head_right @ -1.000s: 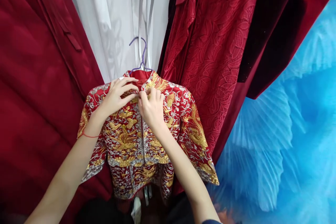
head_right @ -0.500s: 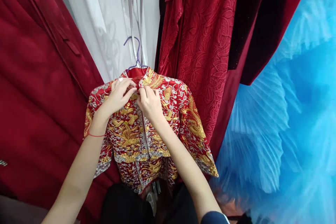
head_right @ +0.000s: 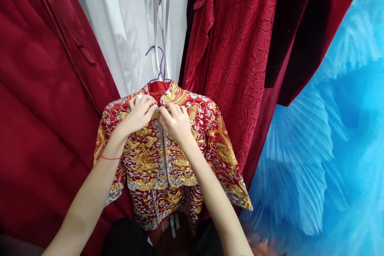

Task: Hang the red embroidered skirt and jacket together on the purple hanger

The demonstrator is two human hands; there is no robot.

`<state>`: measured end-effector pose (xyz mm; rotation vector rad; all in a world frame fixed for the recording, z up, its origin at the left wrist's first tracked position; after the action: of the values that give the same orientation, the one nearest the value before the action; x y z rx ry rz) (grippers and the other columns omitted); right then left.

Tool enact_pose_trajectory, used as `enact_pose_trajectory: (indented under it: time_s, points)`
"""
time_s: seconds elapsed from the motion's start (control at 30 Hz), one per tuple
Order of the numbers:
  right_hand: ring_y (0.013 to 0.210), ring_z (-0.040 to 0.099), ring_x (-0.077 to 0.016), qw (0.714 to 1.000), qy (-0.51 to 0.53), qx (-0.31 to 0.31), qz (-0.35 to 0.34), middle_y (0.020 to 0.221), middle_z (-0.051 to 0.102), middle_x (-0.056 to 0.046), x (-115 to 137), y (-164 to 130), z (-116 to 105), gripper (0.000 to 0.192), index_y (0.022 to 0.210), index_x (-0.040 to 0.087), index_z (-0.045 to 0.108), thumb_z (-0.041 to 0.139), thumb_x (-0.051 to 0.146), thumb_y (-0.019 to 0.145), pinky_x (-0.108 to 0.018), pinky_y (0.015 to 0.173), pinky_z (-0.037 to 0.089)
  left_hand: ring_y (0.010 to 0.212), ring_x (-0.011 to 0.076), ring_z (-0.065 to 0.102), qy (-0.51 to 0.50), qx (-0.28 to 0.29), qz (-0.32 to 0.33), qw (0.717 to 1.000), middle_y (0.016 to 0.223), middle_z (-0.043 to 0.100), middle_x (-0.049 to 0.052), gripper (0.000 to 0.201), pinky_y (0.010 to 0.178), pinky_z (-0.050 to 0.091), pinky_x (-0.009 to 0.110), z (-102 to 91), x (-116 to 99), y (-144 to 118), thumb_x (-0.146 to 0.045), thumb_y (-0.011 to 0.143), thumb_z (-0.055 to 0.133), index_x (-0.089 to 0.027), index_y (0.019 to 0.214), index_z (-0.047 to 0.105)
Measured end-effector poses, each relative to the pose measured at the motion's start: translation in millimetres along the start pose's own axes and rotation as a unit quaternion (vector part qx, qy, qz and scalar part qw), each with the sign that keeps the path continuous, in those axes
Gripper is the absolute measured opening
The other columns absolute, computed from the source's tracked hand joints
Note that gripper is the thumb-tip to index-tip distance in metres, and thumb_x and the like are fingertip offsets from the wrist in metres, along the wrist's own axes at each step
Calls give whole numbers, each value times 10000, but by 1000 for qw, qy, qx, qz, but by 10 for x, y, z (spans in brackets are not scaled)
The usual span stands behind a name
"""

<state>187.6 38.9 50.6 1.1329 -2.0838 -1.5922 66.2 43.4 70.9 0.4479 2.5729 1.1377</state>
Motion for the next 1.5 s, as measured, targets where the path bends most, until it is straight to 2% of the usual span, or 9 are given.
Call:
enact_pose_trajectory:
  time_s: [0.17, 0.33, 0.53, 0.83, 1.07, 1.33, 1.4, 1.5]
  points:
    - [953, 628, -183, 998, -16, 20, -63, 1120, 722, -75, -15, 16, -16, 213, 1112, 189, 653, 472, 209, 1002, -336, 832, 391, 1204, 270, 467, -28, 20, -11, 999, 1107, 631, 61, 213, 1142, 248, 563, 23, 49, 89, -296, 990, 372, -228, 906, 556]
    - [901, 652, -166, 994, -24, -46, -100, 1084, 744, -75, -10, -2, -46, 199, 1100, 150, 657, 494, 184, 990, -324, 819, 418, 1223, 265, 453, -28, 54, -33, 998, 1120, 638, 63, 242, 1143, 231, 557, 5, 41, 123, -302, 991, 356, -219, 902, 565]
    - [832, 664, -130, 993, -12, -81, -88, 990, 757, -51, -16, 7, -17, 186, 1064, 162, 674, 503, 171, 993, -288, 760, 440, 1220, 244, 432, -8, 91, -46, 995, 1127, 625, 66, 262, 1176, 178, 497, -13, -30, 103, -292, 1003, 343, -203, 916, 574]
    - [879, 647, -148, 991, 114, -71, -23, 969, 716, -92, -72, 2, -41, 175, 1011, 141, 661, 496, 201, 1004, -279, 777, 495, 1242, 231, 457, -21, 55, -24, 998, 1159, 638, 57, 235, 1184, 179, 468, -45, -39, 28, -315, 1017, 395, -208, 968, 598]
    - [892, 681, -149, 985, 156, -78, -1, 973, 728, -92, -78, -36, -2, 172, 1001, 138, 670, 513, 207, 1000, -271, 793, 537, 1303, 225, 452, -68, 60, -47, 995, 1243, 640, 50, 198, 1196, 173, 465, -9, 102, 32, -358, 992, 510, -207, 960, 634]
    - [881, 673, -134, 988, 143, -49, 8, 970, 726, -81, -53, -33, 65, 166, 969, 148, 667, 509, 192, 997, -251, 784, 518, 1302, 240, 467, -107, 46, -52, 992, 1233, 656, 39, 209, 1203, 179, 490, 52, 214, 48, -381, 978, 529, -223, 933, 658]
    - [862, 667, -126, 993, 113, -44, -6, 976, 729, -75, -23, -36, 71, 181, 965, 146, 668, 494, 180, 1003, -242, 762, 508, 1291, 241, 482, -110, 32, -52, 992, 1208, 671, 37, 203, 1199, 186, 495, 55, 226, 51, -368, 974, 539, -220, 907, 662]
    - [866, 658, -134, 997, 15, -42, -55, 1002, 737, -80, 77, -28, 57, 217, 1002, 134, 675, 458, 149, 1014, -258, 764, 491, 1228, 236, 535, -121, 5, -53, 991, 1139, 701, 34, 182, 1179, 240, 488, 46, 278, 70, -348, 951, 574, -222, 869, 676]
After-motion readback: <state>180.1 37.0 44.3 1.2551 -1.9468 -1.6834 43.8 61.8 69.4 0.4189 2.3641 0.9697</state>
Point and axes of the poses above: each hand's wrist, its own y-axis towards the middle knuckle, its own z-axis out of the palm, x = y × z, the point moved 8 cm from there along y, towards the middle knuckle
